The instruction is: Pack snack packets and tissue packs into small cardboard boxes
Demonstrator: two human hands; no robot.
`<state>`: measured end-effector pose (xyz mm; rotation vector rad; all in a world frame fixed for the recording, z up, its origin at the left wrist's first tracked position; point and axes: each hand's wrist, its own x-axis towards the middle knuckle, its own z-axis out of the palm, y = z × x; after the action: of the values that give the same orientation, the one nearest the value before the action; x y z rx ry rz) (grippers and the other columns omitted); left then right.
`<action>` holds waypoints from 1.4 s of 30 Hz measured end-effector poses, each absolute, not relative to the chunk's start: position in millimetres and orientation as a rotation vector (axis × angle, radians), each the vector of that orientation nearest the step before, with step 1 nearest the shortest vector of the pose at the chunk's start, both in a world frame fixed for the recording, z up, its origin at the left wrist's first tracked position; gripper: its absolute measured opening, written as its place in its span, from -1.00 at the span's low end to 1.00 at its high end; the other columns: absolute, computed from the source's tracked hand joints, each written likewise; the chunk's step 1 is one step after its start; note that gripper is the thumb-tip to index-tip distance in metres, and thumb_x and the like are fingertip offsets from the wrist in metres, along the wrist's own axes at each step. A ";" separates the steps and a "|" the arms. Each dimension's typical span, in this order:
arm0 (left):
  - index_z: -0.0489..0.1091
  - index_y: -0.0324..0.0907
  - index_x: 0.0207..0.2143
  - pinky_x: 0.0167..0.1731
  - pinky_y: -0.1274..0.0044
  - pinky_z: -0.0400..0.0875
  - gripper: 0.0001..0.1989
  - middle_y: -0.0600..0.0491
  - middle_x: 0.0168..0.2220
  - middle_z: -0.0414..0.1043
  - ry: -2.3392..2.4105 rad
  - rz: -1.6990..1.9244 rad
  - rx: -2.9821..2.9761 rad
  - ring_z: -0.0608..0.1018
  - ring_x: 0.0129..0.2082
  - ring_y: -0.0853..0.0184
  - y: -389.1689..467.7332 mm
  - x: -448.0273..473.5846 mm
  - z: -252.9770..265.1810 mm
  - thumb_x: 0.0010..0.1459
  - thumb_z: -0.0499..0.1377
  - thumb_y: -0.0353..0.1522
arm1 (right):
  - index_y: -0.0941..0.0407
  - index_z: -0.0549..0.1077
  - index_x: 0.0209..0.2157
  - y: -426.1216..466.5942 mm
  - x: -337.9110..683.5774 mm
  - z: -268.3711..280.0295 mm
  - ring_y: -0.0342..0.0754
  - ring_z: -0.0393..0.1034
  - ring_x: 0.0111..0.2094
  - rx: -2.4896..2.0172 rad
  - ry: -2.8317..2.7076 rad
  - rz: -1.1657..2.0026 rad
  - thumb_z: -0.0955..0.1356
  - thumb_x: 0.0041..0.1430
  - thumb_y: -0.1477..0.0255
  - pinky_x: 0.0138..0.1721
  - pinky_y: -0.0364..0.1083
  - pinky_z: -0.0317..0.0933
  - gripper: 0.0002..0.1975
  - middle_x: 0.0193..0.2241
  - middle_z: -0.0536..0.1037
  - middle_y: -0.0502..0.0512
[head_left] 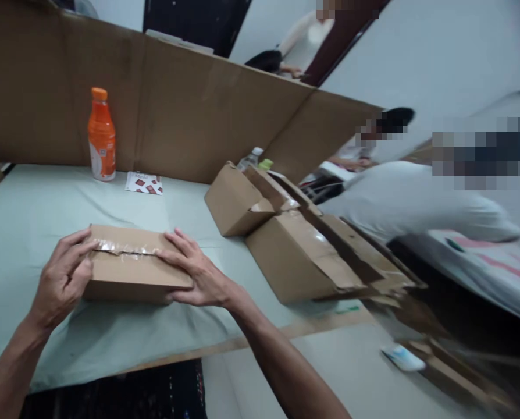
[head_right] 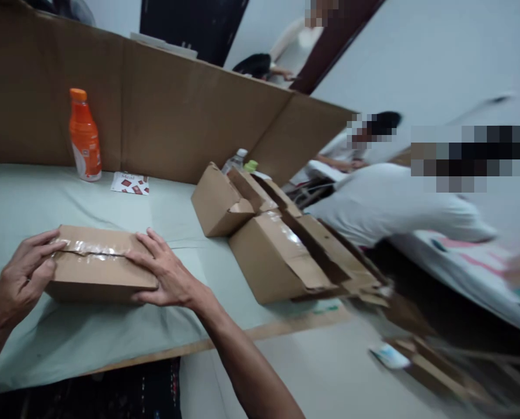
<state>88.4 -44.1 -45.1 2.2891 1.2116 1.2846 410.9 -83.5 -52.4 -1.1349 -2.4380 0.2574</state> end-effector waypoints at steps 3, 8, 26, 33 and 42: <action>0.50 -0.10 0.02 0.29 0.12 0.37 -0.71 -0.06 0.21 0.41 1.230 1.277 2.279 0.47 0.24 0.05 -42.4 91.4 -43.1 0.40 0.04 -0.28 | 0.04 0.36 0.31 -74.1 412.7 -53.7 0.29 -0.05 0.44 -1.086 -2.402 0.224 0.51 0.07 0.10 0.40 0.35 -0.05 -0.20 0.39 0.19 0.29; 0.40 0.00 0.19 0.34 0.02 0.26 -0.61 -0.04 0.39 0.19 1.190 1.146 2.187 0.23 0.42 -0.05 -55.7 102.6 -51.3 0.41 0.05 -0.13 | 0.04 0.42 0.25 -114.0 426.4 -58.7 0.27 0.13 0.33 -1.085 -2.251 0.083 0.48 0.12 0.17 0.31 0.32 0.12 -0.33 0.29 0.31 0.29; 0.44 -0.07 0.19 -0.47 0.51 0.61 -0.56 -0.17 0.40 0.18 1.052 0.504 2.240 0.60 0.07 0.04 -78.5 129.9 -102.6 0.33 0.09 -0.17 | 0.22 0.26 0.34 -182.6 545.3 -93.8 0.47 0.27 0.24 -2.249 -1.278 -0.716 0.24 0.33 -0.03 0.12 0.45 0.18 -0.24 0.23 0.39 0.54; 0.41 -0.14 0.21 -0.03 0.34 0.60 -0.52 -0.20 0.40 0.17 1.259 0.462 2.424 0.45 0.26 0.01 -54.9 90.6 -90.6 0.35 0.06 -0.13 | 0.03 0.35 0.27 -206.6 485.1 -92.7 0.43 0.16 0.36 -1.782 -1.521 -0.703 0.37 0.33 0.27 0.23 0.43 0.15 -0.48 0.34 0.28 0.38; 0.34 -0.22 0.28 0.28 0.05 0.27 -0.40 -0.32 0.42 0.14 1.505 0.416 2.547 0.26 0.40 -0.12 14.7 78.4 -120.8 0.32 0.07 -0.08 | 0.01 0.50 0.10 -126.0 433.2 -144.7 0.25 0.33 0.27 -1.674 -1.943 -0.005 0.30 0.33 0.30 0.16 0.31 0.32 -0.64 0.31 0.37 0.29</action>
<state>78.4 14.7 -120.8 2.5470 1.5047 0.4163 433.2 -126.0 -144.7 -1.6742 -1.9425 -0.0046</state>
